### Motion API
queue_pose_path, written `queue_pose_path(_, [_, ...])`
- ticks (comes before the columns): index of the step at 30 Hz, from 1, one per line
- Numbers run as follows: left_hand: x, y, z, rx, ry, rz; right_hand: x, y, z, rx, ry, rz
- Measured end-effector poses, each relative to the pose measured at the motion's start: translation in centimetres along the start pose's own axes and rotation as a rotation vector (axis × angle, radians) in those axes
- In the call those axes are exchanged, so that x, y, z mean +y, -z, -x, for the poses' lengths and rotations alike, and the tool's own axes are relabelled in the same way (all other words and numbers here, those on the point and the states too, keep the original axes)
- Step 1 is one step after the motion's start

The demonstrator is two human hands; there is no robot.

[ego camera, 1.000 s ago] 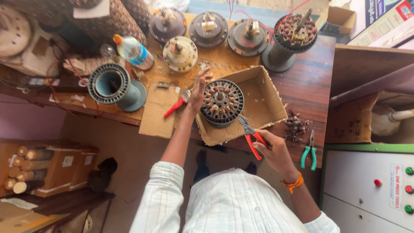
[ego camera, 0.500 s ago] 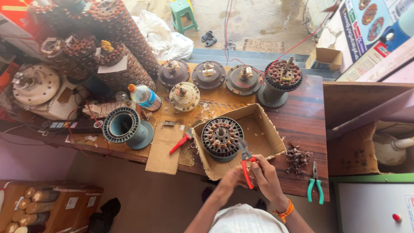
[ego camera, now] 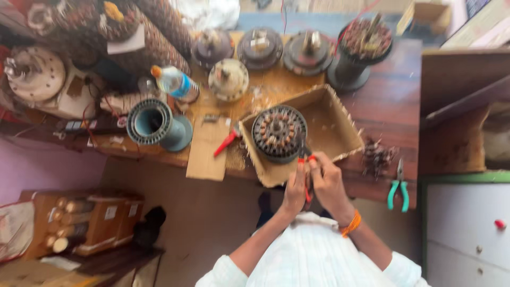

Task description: The person uses pliers to pull and remove copper wire from the slots of a motor stator placed in a cardboard box. The person repeatedly rotates the stator to access different sections while extracting wire.

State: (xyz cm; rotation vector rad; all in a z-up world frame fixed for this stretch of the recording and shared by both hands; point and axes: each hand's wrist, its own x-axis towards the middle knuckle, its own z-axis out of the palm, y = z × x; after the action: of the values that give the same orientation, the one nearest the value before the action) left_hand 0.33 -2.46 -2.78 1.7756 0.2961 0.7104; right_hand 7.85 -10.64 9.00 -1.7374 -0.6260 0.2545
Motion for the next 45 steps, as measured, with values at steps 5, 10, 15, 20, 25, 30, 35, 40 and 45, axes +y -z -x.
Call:
queue_pose_path(5, [0.9,4.5,-2.8,-0.267,0.770,0.294,1.3,3.1,-1.2,-0.183,-0.219,0.162])
queue_pose_path(10, [2.0,8.0,-3.8,-0.314,0.909,0.231,4.4,2.7,0.9,-0.252,-0.392,-0.076])
queue_pose_path(15, [4.2,11.4,-6.2,-0.086,0.588,-0.228,6.4,0.9,0.8,-0.336,-0.475,-0.231])
queue_pose_path(20, [3.1,14.4,-10.3,0.024,0.373,-0.143,6.7,-0.1,-0.3,-0.324,-0.394,-0.116])
queue_pose_path(25, [-0.5,14.2,-13.7,0.067,0.294,-0.273,6.1,-0.4,-1.7,-0.428,-0.668,-0.458])
queue_pose_path(30, [-4.8,12.7,-16.7,0.128,0.003,-0.584,6.1,0.1,-2.4,-0.456,-0.743,-0.613])
queue_pose_path(35, [-7.3,11.0,-20.3,-0.150,0.532,-0.041,6.6,-0.2,-2.6,-0.407,-0.749,-0.486])
queue_pose_path(40, [-8.3,10.8,-21.4,-0.367,0.507,0.053,6.8,-0.7,-2.1,-0.267,-0.246,-0.071])
queue_pose_path(45, [-8.7,10.9,-20.5,-0.352,0.579,0.185,6.8,-1.0,-0.9,-0.187,-0.181,0.172])
